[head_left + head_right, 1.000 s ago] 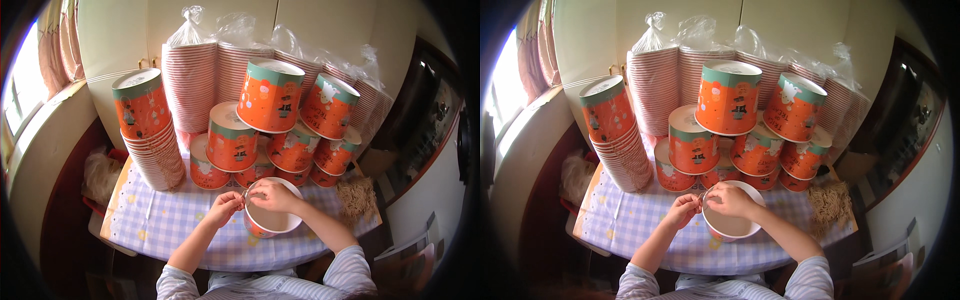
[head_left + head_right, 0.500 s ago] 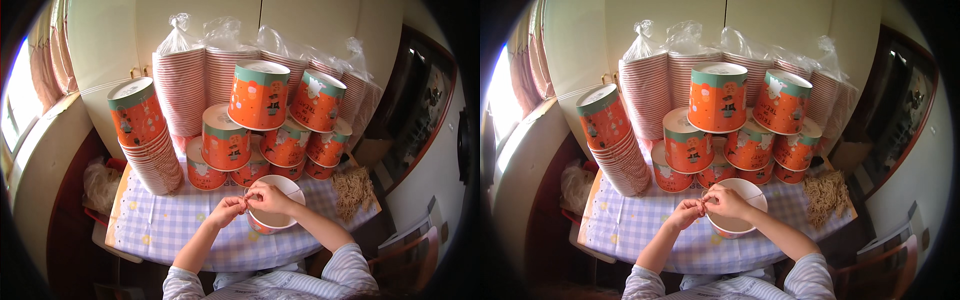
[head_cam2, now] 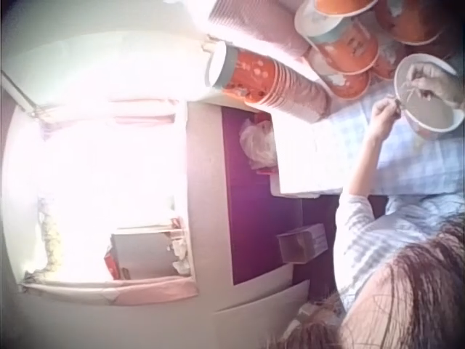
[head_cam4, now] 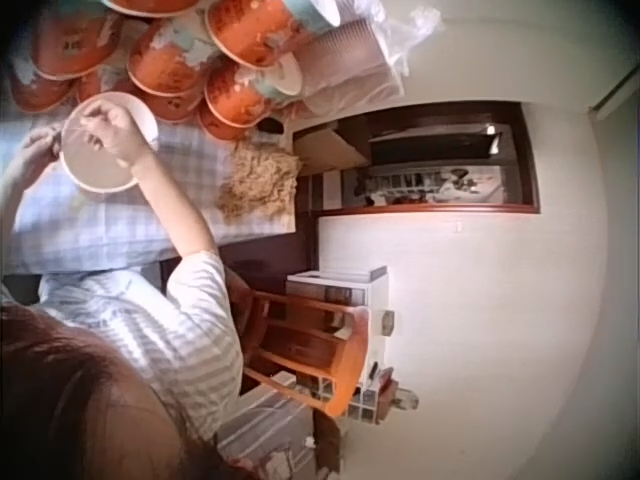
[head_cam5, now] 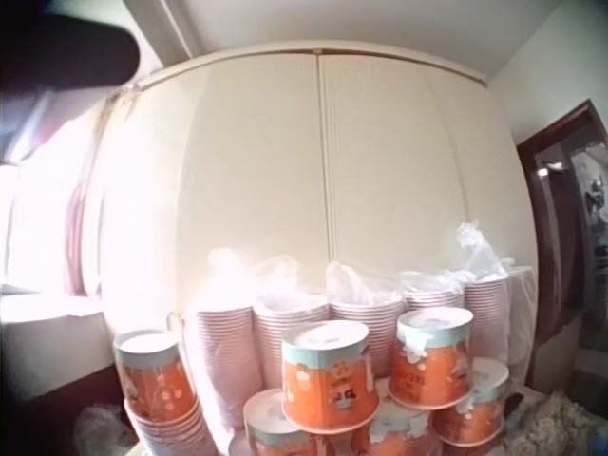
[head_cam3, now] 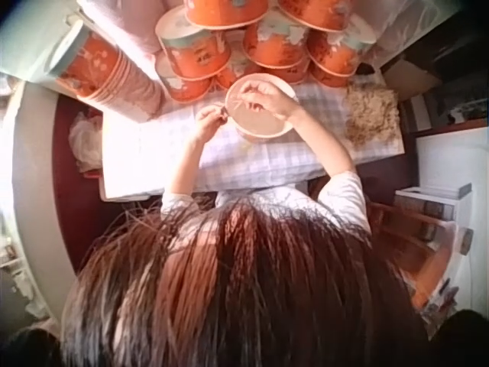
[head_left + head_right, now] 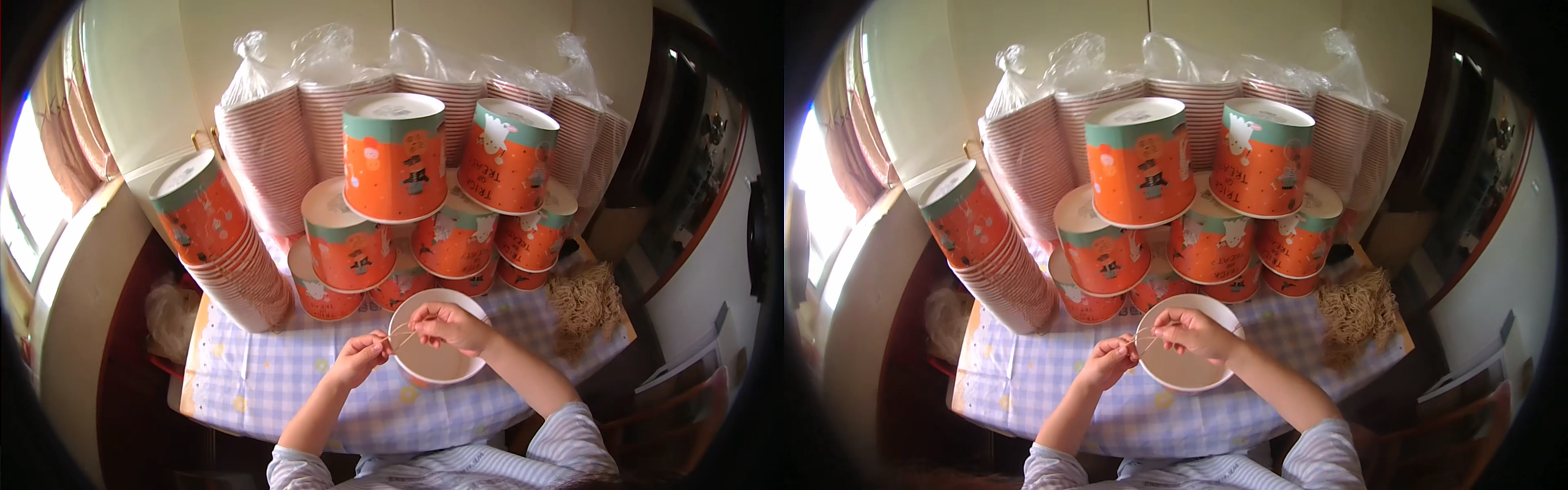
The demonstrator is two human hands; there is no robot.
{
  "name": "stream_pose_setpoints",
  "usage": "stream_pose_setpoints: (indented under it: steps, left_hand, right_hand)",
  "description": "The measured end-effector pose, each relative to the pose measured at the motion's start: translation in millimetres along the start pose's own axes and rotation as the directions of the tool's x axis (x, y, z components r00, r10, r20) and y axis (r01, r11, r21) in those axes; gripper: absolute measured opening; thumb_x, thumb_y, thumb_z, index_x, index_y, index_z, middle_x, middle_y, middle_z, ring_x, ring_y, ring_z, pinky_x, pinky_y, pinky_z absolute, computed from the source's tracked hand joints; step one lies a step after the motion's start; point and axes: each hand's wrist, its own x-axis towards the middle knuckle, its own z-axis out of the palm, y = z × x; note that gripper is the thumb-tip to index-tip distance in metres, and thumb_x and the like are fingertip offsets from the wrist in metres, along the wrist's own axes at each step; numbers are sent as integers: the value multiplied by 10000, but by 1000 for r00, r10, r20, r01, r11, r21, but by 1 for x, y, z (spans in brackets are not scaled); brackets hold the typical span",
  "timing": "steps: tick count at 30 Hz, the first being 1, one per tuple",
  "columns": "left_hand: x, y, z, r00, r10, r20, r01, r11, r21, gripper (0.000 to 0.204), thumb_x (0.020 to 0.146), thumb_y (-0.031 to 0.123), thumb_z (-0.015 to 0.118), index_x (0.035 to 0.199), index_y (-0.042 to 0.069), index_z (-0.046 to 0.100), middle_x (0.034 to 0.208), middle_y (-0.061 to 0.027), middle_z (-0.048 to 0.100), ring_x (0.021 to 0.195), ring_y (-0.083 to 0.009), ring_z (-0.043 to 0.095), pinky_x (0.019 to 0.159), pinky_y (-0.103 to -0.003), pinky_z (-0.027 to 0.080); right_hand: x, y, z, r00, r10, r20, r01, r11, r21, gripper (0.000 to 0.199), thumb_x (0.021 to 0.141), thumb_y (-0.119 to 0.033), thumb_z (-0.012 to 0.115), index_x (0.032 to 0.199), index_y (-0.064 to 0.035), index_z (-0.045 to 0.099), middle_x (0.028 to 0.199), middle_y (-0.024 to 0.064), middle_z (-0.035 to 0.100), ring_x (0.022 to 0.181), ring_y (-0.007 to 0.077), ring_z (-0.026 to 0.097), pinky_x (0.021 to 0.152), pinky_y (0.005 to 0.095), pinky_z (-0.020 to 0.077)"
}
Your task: Attaching elastic string handles to paper Halloween-themed buckets.
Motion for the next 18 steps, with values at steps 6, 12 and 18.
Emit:
stream_pose_setpoints:
  steps: [6,12,18]
  left_hand:
    - [5,29,21,980,-6,-197,65,954,293,128,848,115,564,854,-4,613,884,-28,604,719,-49,485,611,-183,362]
    - [9,57,54,972,43,-231,88,843,530,97,838,47,568,884,-31,602,858,-35,604,790,-65,523,687,-196,422]
    - [14,58,48,962,56,-267,138,742,655,116,821,15,579,920,-42,598,841,-43,614,778,-75,557,681,-211,465]
  right_hand:
    - [-3,5,-3,984,-167,70,169,985,-32,159,845,-185,577,915,-43,566,795,-22,556,689,55,504,595,193,410]
    - [1,-12,3,927,-355,117,373,857,-356,111,813,-149,602,848,-44,604,775,21,562,687,89,511,615,234,417]
    - [16,-12,10,911,-399,101,395,778,-487,114,776,-147,652,835,-53,625,750,13,545,652,82,491,592,228,409]
